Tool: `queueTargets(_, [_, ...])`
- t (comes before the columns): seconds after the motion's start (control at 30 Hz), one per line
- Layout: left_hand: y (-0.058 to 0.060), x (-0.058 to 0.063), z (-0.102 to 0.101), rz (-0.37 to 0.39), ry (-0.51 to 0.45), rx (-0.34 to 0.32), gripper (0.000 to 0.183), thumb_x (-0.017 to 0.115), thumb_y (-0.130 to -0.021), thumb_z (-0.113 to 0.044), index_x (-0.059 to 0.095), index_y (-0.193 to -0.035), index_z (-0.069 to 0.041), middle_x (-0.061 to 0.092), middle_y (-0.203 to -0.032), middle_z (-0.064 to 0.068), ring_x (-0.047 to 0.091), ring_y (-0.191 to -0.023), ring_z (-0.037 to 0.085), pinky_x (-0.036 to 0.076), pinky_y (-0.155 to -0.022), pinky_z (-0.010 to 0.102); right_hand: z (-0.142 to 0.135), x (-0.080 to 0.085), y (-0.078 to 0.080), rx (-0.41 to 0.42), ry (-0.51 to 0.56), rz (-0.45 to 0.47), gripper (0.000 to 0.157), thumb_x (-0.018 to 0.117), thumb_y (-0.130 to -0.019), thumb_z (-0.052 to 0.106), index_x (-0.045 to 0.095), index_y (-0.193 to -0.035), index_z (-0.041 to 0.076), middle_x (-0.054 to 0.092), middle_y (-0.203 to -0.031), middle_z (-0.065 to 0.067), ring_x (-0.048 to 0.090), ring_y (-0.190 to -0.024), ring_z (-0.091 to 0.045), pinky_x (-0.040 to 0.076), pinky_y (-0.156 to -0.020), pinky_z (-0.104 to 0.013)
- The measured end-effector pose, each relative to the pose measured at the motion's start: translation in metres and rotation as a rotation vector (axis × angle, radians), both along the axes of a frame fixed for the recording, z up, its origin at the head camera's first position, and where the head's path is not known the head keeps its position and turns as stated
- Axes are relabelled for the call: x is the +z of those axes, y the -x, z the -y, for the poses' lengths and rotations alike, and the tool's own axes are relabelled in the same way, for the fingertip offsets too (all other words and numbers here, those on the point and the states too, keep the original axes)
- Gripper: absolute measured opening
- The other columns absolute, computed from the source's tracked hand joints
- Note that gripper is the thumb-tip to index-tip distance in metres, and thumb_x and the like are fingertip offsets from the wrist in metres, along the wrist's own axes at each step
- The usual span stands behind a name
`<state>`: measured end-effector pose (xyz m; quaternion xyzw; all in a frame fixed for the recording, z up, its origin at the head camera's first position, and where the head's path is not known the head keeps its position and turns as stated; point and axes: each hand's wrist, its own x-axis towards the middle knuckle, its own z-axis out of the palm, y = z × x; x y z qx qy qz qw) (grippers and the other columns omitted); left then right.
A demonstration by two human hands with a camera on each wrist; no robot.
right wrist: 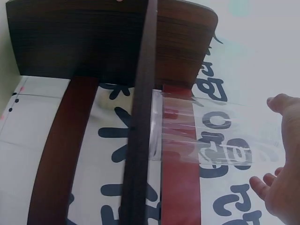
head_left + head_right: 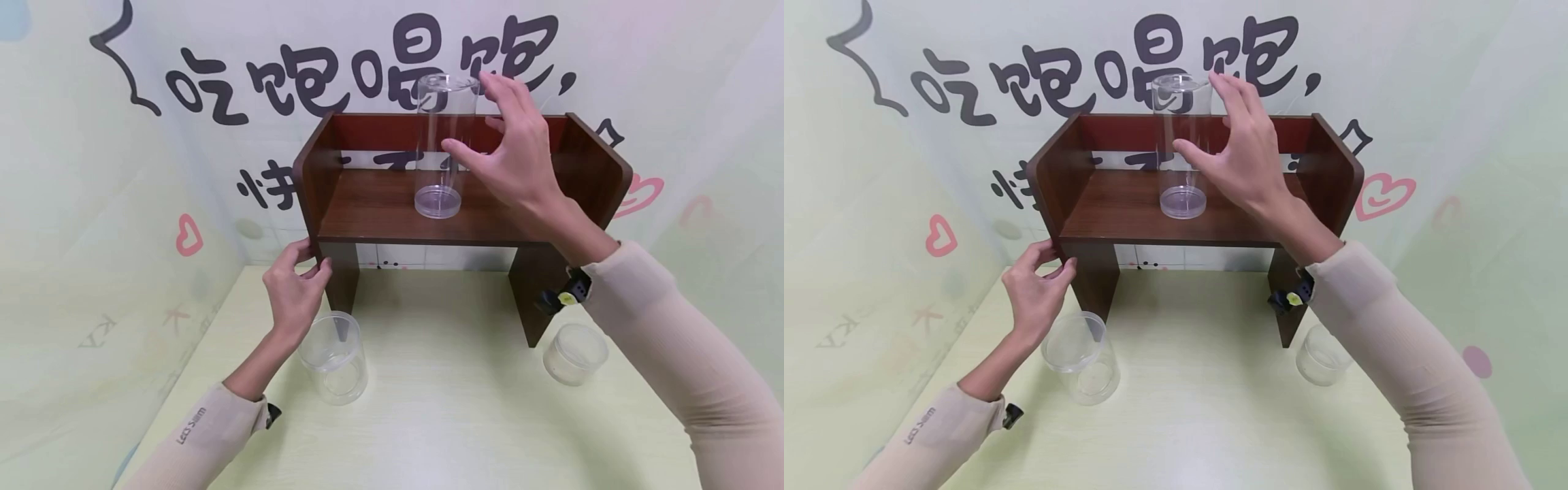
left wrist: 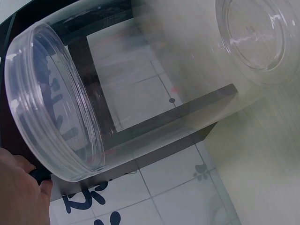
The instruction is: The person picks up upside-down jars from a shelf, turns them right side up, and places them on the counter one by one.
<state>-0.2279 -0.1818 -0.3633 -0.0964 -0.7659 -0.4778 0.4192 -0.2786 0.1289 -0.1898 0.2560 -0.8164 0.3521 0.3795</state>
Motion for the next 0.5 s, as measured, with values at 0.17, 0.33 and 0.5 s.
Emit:
queueTargets(0.17, [0.0, 0.0, 0.0, 0.001, 0.007, 0.006, 0.03, 0.075, -0.078, 0.001, 0.07, -0.107, 0.001, 0.074, -0.1, 0.011, 0.071, -0.089, 0.022, 0.06, -0.067, 0.024, 0.008, 0.008, 0.009, -0.037, -0.047, -0.001, 0.08, 0.078, -0.079, 0.042, 0.045, -0.147, 0.017, 0.044, -0.147, -0.003, 0.04, -0.131, -0.005, 0.045, -0.104, -0.021])
queueTargets(0.33, [0.0, -0.001, -0.001, -0.002, 0.006, 0.004, 0.03, 0.075, -0.078, 0.001, 0.07, -0.107, 0.001, 0.073, -0.1, 0.015, 0.071, -0.088, 0.022, 0.06, -0.066, 0.022, 0.014, 0.012, 0.015, -0.025, -0.069, -0.009, 0.078, 0.078, -0.079, 0.044, 0.047, -0.145, 0.018, 0.046, -0.145, -0.002, 0.042, -0.13, -0.005, 0.049, -0.099, -0.021])
queueTargets(0.5, [0.0, 0.0, -0.001, 0.003, 0.013, 0.008, 0.03, 0.075, -0.078, 0.001, 0.07, -0.108, 0.001, 0.073, -0.101, 0.012, 0.071, -0.089, 0.021, 0.06, -0.067, 0.022, 0.017, 0.014, 0.018, -0.012, -0.094, -0.032, 0.073, 0.077, -0.08, 0.045, 0.052, -0.141, 0.016, 0.052, -0.139, -0.003, 0.046, -0.126, -0.007, 0.047, -0.101, -0.02])
